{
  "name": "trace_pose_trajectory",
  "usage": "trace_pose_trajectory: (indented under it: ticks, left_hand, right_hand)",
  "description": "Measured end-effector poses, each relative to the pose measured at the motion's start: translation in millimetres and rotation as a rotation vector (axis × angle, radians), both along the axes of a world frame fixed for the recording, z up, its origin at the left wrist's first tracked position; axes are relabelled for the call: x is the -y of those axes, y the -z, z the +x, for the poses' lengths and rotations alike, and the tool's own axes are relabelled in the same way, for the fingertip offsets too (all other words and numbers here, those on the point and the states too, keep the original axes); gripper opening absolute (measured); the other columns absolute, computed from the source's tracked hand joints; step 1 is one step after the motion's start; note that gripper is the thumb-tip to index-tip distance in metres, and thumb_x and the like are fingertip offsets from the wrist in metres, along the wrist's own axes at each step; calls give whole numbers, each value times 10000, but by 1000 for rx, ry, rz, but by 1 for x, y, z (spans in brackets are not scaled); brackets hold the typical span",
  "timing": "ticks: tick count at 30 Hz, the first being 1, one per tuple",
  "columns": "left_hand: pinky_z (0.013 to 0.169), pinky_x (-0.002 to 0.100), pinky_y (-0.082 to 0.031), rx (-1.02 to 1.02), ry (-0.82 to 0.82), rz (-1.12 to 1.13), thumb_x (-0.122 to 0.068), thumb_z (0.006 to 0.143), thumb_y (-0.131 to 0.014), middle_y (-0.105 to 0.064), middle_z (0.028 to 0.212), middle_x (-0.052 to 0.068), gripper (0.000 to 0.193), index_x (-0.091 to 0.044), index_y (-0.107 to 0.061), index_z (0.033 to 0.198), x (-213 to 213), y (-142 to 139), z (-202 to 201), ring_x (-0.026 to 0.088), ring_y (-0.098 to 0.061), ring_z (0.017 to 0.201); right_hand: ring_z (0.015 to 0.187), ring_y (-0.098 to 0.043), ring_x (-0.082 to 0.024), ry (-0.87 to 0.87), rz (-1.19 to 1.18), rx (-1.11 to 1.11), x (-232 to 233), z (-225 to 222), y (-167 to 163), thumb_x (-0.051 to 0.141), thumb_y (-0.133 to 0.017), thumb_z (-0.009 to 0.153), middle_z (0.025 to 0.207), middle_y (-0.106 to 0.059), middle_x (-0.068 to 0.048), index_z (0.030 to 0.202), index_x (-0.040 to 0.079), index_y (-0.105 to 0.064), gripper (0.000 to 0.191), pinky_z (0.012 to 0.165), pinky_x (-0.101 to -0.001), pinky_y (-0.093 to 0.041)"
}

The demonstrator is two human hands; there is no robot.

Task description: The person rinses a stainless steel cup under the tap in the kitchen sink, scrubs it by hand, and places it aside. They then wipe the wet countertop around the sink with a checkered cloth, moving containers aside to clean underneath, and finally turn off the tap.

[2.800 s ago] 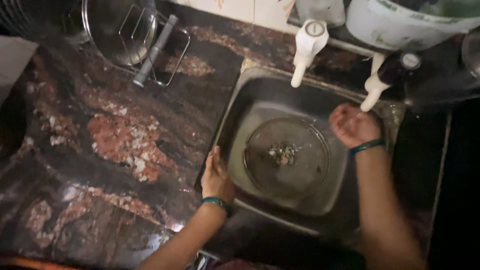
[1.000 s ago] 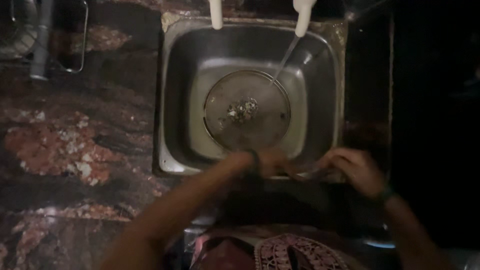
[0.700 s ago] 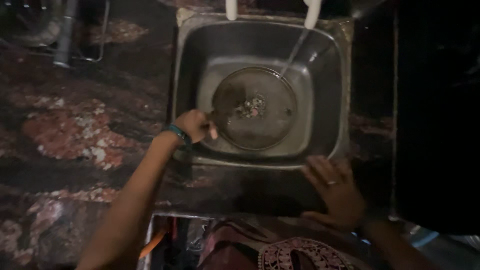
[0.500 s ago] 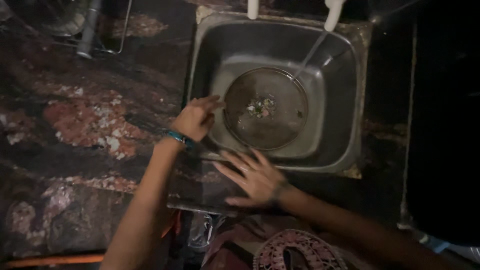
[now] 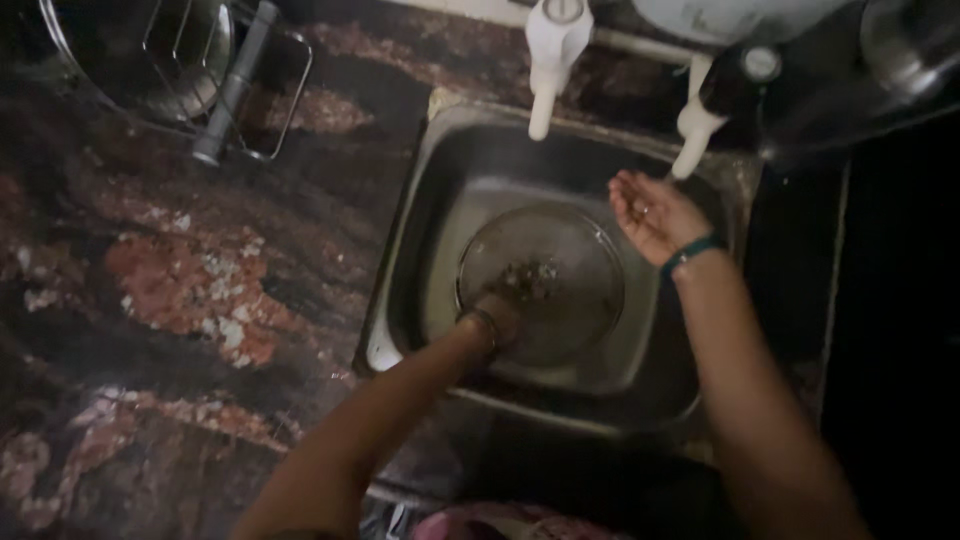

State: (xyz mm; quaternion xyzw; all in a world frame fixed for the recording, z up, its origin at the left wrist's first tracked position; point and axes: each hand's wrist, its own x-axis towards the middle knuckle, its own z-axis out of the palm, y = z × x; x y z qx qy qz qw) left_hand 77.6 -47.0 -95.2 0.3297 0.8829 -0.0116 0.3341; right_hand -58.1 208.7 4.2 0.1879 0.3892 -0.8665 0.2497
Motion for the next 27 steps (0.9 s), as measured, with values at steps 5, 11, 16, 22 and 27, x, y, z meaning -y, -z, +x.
trace_pose_trajectory:
  ticks: [5, 11, 16, 22, 27]
  left_hand:
    - [835, 464, -577, 146, 229, -46, -205, 957, -613, -736, 1190, 109, 221, -168, -798, 1072, -5, 10, 0, 315, -694, 1126]
    - [780, 480, -557, -428, 117, 818, -204, 833, -758, -711, 944, 104, 136, -98, -730, 914, 24, -80, 15, 310, -693, 925]
    - [663, 414, -566, -315, -585, 1149, -291, 842, -815, -718, 948, 143, 266, -59, -731, 942, 58, -132, -26, 334, -704, 788]
    - [681, 420, -562, -286, -1239, 697, -410, 860, -807, -739, 823, 202, 395, -27, -749, 935, 83, -75, -49, 315, -737, 733]
    - [748, 482, -565, -317, -1151, 665, -472, 856, -775, -750, 934, 185, 419, -85, -750, 1014, 47, -45, -85, 364, -717, 847]
  right_hand:
    - [1086, -686, -246, 14, -45, -36, -14, 7, -29, 164, -624, 1003, 1177, -676, -163, 1243, -66, -620, 333, 945, -321, -606]
    - [1122, -667, -262, 108, -85, -65, -43, 17, -29, 140, -620, 1031, 1215, -669, -161, 1278, -53, -602, 314, 981, -344, -578]
    - [1123, -678, -272, 246, -122, -66, -58, 24, -29, 154, -608, 1017, 1220, -688, -163, 1290, -54, -610, 343, 985, -353, -583]
    - [1115, -674, -281, 164, -124, -39, -26, 16, -18, 126, -606, 990, 1207, -684, -192, 1286, -62, -606, 351, 977, -380, -569]
    - [1083, -711, -300, 40, -237, -10, 4, 6, -13, 64, -574, 1017, 1200, -691, -226, 1255, -104, -599, 292, 969, -379, -600]
